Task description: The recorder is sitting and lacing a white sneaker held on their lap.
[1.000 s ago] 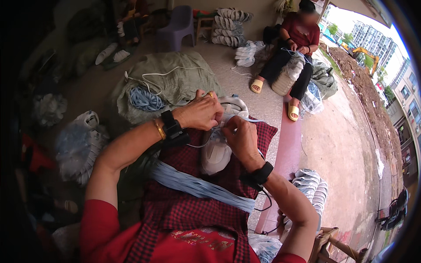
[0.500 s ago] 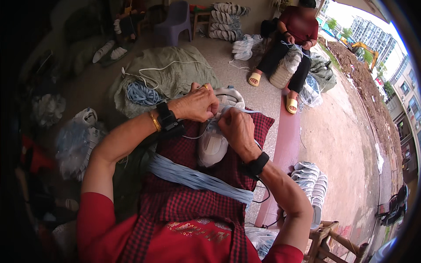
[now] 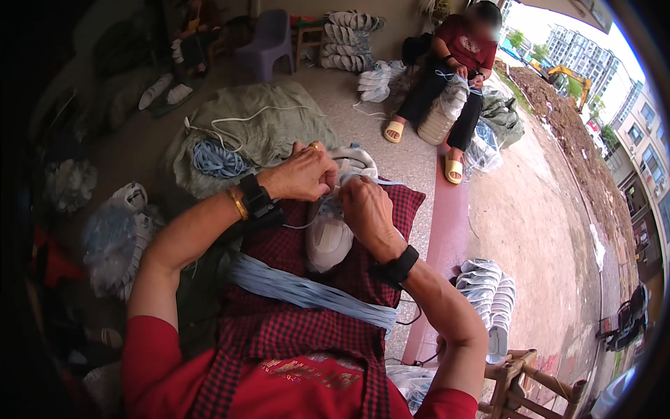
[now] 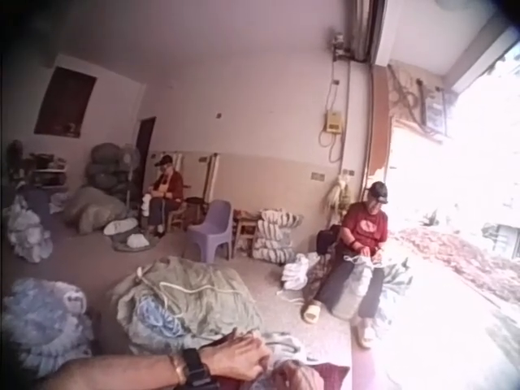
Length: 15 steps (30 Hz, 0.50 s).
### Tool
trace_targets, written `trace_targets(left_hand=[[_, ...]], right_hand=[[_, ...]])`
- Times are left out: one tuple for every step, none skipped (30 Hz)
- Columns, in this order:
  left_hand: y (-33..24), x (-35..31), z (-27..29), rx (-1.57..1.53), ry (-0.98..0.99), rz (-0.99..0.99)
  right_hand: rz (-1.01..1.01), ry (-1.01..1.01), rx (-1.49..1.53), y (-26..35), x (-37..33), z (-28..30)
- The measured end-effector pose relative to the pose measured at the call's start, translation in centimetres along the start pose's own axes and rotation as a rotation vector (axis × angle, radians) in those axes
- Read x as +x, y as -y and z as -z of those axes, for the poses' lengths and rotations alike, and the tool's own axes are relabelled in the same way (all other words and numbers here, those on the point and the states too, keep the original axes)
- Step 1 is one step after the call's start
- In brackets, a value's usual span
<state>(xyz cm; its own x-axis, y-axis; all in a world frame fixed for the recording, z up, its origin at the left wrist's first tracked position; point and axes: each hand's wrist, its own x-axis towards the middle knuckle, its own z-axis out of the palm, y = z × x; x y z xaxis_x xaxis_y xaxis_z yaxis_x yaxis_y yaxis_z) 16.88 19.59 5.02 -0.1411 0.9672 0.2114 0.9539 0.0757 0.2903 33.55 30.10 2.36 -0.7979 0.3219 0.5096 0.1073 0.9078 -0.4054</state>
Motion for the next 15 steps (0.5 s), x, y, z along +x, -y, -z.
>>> trace_targets(left_hand=[[0.0,0.0,-0.1,0.022,-0.024,-0.011],[0.0,0.0,-0.2,0.045,-0.048,-0.023],[0.0,0.1,-0.3,0.043,-0.046,-0.021],[0.0,0.1,-0.1,0.025,-0.031,-0.014],[0.0,0.2,0.0,0.008,-0.016,-0.009],[-0.1,0.1,0.1,0.01,-0.017,-0.008],[0.0,0.1,0.1,0.013,-0.014,-0.018],[0.1,0.0,0.1,0.018,-0.011,-0.03],[0.1,-0.1,0.1,0.022,-0.011,-0.03],[0.0,0.0,0.2,0.026,-0.037,-0.026],[-0.1,-0.1,0.3,0.032,-0.062,-0.021],[-0.3,-0.4,0.2,0.031,-0.058,-0.046],[-0.6,-1.0,0.0,0.015,-0.124,-0.091],[-0.6,-1.4,0.0,-0.003,-0.188,-0.136],[0.3,-1.1,1.0,-0.028,-0.341,-0.221]], right_hand=[[-0.002,-0.051,0.016,-0.1,-0.1,-0.4],[-0.003,-0.048,0.017,-0.3,-0.1,-0.7],[-0.051,-0.084,0.111,-0.4,-0.1,-1.0],[-0.096,-0.12,0.204,-0.4,0.0,-1.1],[-0.109,-0.13,0.221,-0.2,-0.1,-1.2],[-0.107,-0.13,0.222,-0.2,0.0,-1.1],[-0.097,-0.101,0.205,-0.1,0.1,-0.9],[-0.086,-0.072,0.189,-0.1,0.1,-0.8],[-0.084,-0.076,0.191,0.0,0.1,-0.9],[-0.058,-0.08,0.137,-0.1,0.6,-0.8],[-0.032,-0.085,0.084,-0.1,1.0,-0.7],[-0.022,-0.091,0.087,0.0,0.9,-0.5],[-0.05,-0.057,0.087,0.3,0.3,0.0],[-0.08,-0.021,0.087,0.3,0.0,0.2],[-0.045,-0.056,0.099,-0.3,0.9,0.4]])
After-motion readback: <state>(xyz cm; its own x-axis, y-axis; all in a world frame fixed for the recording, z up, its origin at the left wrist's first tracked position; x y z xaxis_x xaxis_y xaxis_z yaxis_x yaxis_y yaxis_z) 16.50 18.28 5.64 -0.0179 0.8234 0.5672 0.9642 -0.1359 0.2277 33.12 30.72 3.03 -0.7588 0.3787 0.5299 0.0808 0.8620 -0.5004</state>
